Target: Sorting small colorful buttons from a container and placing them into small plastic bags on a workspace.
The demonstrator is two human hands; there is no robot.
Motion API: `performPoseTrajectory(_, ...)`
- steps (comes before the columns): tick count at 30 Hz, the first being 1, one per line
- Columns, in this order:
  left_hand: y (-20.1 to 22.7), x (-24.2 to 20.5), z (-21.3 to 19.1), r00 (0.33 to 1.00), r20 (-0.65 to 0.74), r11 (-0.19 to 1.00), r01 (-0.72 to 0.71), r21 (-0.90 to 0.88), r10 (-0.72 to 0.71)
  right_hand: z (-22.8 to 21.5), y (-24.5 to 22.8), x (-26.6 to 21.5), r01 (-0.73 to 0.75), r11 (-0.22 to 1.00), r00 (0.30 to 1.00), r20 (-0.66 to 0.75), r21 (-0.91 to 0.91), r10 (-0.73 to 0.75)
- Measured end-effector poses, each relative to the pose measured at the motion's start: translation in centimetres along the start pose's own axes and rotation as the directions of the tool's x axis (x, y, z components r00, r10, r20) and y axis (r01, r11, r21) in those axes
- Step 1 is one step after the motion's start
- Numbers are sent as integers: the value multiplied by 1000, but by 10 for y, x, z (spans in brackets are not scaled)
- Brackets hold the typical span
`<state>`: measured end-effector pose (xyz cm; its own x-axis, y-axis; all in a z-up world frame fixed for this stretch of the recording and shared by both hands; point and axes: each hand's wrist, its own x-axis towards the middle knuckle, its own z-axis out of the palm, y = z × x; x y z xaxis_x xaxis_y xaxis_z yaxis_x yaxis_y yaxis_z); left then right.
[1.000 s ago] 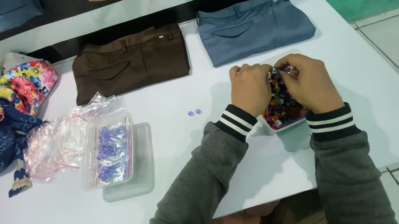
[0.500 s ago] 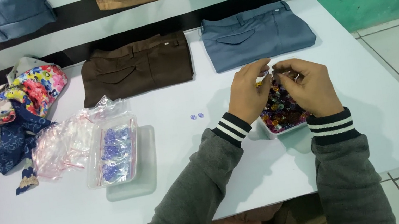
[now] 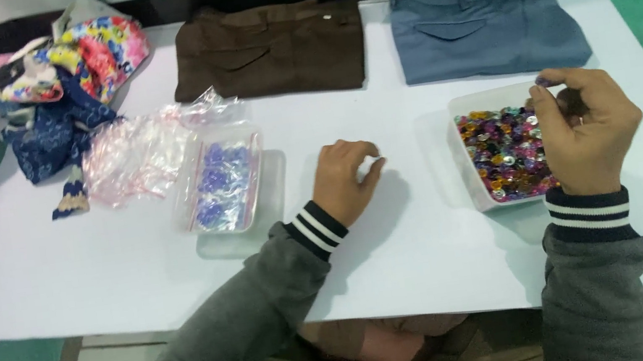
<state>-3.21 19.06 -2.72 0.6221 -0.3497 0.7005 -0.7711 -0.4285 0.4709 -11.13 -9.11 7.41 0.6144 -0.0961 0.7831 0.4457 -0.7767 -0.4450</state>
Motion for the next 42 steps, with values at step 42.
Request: performPoseTrajectory(42, -16, 2, -32, 845, 317, 891, 342, 298, -431, 143, -49, -38, -299, 954, 794, 551, -11, 256)
